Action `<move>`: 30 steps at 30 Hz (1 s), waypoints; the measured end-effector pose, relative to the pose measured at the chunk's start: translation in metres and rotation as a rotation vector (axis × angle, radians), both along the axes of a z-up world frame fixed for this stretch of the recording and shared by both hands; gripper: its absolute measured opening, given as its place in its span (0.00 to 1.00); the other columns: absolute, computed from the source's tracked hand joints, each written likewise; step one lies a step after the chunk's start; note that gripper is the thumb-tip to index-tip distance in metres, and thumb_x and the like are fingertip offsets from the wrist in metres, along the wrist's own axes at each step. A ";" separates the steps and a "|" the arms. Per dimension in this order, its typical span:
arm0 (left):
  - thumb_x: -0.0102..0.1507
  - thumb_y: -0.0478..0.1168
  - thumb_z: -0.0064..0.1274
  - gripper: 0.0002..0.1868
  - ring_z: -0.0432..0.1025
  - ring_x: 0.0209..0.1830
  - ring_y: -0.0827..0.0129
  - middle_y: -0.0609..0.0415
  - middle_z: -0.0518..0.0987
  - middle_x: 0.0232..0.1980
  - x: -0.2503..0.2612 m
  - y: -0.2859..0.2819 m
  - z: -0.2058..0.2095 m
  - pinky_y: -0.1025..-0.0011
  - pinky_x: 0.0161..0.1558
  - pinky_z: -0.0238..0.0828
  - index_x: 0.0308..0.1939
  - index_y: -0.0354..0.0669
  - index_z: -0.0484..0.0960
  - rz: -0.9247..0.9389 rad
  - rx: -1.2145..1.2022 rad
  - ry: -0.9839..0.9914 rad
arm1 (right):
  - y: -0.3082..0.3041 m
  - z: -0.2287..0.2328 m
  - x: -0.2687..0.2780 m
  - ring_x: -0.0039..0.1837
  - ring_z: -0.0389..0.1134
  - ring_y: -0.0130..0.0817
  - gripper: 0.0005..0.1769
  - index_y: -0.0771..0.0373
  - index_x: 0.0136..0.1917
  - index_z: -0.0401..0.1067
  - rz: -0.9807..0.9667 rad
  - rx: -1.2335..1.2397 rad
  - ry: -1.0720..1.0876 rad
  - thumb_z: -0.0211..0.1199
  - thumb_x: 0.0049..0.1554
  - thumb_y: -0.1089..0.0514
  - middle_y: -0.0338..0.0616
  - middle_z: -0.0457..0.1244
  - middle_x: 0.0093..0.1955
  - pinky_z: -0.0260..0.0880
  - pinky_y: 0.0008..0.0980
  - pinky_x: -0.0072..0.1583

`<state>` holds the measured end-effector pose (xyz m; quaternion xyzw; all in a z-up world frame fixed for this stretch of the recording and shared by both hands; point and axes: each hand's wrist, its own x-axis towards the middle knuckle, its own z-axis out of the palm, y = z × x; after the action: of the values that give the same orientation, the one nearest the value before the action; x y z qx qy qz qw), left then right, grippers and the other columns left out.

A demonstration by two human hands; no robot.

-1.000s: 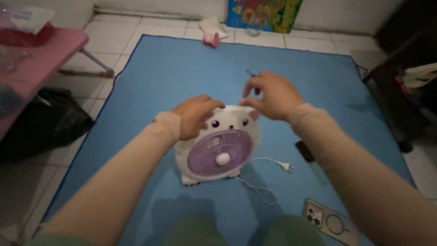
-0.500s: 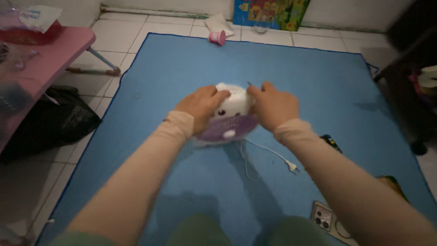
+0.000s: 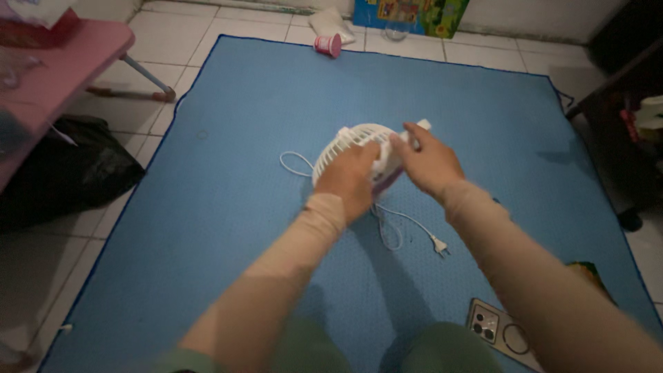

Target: The person reassembles a small white bear-shaped electric fan. They place the fan blades onto the motor hub, secure the center cap, attach the purple front grille, and then snap the rear grille into place.

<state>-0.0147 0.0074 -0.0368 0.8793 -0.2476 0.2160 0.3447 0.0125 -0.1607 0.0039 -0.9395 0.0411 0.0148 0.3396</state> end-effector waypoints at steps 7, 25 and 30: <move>0.59 0.45 0.62 0.28 0.84 0.46 0.55 0.47 0.85 0.43 0.011 0.020 0.012 0.62 0.50 0.80 0.58 0.42 0.69 -0.332 -0.096 0.426 | -0.005 -0.004 -0.007 0.70 0.67 0.43 0.46 0.49 0.82 0.49 0.040 0.044 -0.019 0.59 0.54 0.45 0.52 0.60 0.74 0.65 0.40 0.69; 0.65 0.39 0.54 0.21 0.76 0.51 0.53 0.43 0.75 0.57 0.062 0.013 -0.074 0.61 0.57 0.75 0.63 0.45 0.77 -0.102 -0.173 0.341 | -0.094 -0.043 0.015 0.77 0.58 0.47 0.43 0.43 0.83 0.47 0.225 0.106 -0.090 0.54 0.57 0.60 0.51 0.55 0.79 0.56 0.48 0.74; 0.66 0.44 0.52 0.17 0.77 0.51 0.52 0.41 0.78 0.54 0.068 0.011 -0.052 0.59 0.56 0.73 0.53 0.36 0.75 -0.044 -0.078 0.452 | -0.082 -0.038 0.011 0.72 0.65 0.49 0.43 0.38 0.83 0.48 0.061 0.198 0.069 0.52 0.57 0.59 0.47 0.57 0.79 0.64 0.49 0.72</move>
<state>0.0537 0.0185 -0.0892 0.8859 -0.1748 0.0154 0.4295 0.0230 -0.2431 -0.0340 -0.9010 0.0225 0.0615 0.4288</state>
